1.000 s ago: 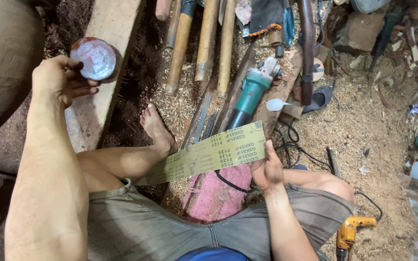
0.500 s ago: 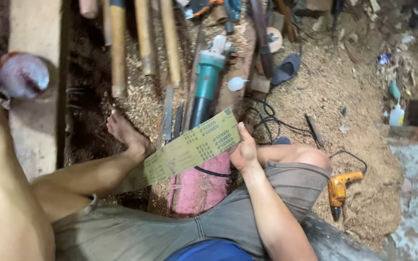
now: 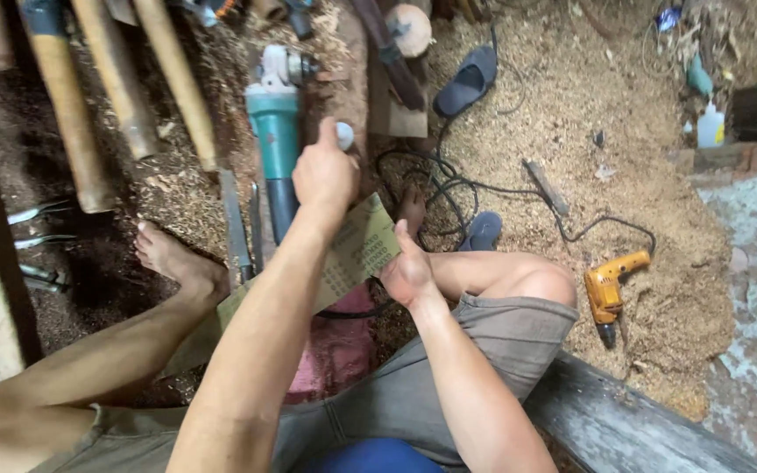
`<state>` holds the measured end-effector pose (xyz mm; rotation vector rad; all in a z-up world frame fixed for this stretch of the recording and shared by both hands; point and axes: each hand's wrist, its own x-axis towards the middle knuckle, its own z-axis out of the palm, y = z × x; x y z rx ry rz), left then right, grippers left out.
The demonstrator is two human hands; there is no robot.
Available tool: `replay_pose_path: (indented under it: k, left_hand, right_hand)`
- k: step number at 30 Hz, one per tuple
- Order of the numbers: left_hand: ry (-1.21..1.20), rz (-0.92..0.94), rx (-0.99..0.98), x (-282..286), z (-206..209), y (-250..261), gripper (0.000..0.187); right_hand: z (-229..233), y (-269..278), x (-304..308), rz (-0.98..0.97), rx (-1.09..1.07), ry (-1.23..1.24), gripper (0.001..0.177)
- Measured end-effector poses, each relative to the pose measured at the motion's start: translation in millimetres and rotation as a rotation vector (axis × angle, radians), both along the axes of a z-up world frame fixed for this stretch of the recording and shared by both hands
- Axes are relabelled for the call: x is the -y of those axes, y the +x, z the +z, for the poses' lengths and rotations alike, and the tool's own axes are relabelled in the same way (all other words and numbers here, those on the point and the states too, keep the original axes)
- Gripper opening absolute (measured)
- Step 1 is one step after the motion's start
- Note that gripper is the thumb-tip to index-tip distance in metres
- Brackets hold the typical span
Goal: The person prepares a sanding disc by applying glue to sandpaper and attaching it to a backing pad, then mounts the pad onto an angle grinder. They then use the grinder to sand a small wooden object.
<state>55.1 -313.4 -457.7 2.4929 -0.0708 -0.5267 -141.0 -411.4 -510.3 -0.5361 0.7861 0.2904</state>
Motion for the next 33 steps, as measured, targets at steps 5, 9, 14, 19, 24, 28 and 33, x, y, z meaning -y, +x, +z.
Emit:
replay_pose_path:
  k: [5, 9, 14, 19, 24, 28, 33]
  left_hand:
    - [-0.029, -0.008, 0.192, -8.6, 3.7, -5.0, 0.038]
    - [-0.245, -0.113, 0.525, -30.6, 69.1, -23.1, 0.048]
    - [-0.245, -0.252, 0.204, -90.9, 73.9, -78.4, 0.041]
    - [-0.177, -0.402, 0.252, -107.1, 82.0, -109.8, 0.047]
    - [-0.171, -0.451, 0.281, -95.2, 82.9, -110.2, 0.046]
    - [-0.175, -0.469, 0.277, -92.8, 78.0, -105.5, 0.047]
    - [-0.140, -0.458, 0.309, -99.2, 71.1, -101.5, 0.047]
  right_hand:
    - [-0.6, 0.6, 4.6, 0.042, 0.075, 0.050, 0.063]
    - [12.8, 4.7, 8.3, 0.083, 0.167, 0.134, 0.062]
    - [22.3, 4.8, 9.2, 0.067, 0.242, 0.157, 0.061]
    - [23.0, 0.0, 6.9, 0.038, 0.249, 0.115, 0.058]
    - [38.6, 8.0, 6.7, 0.057, 0.181, 0.057, 0.057]
    - [28.7, 1.1, 8.1, 0.065, 0.207, 0.045, 0.057]
    - [24.5, 0.5, 7.8, 0.064, 0.249, 0.055, 0.057]
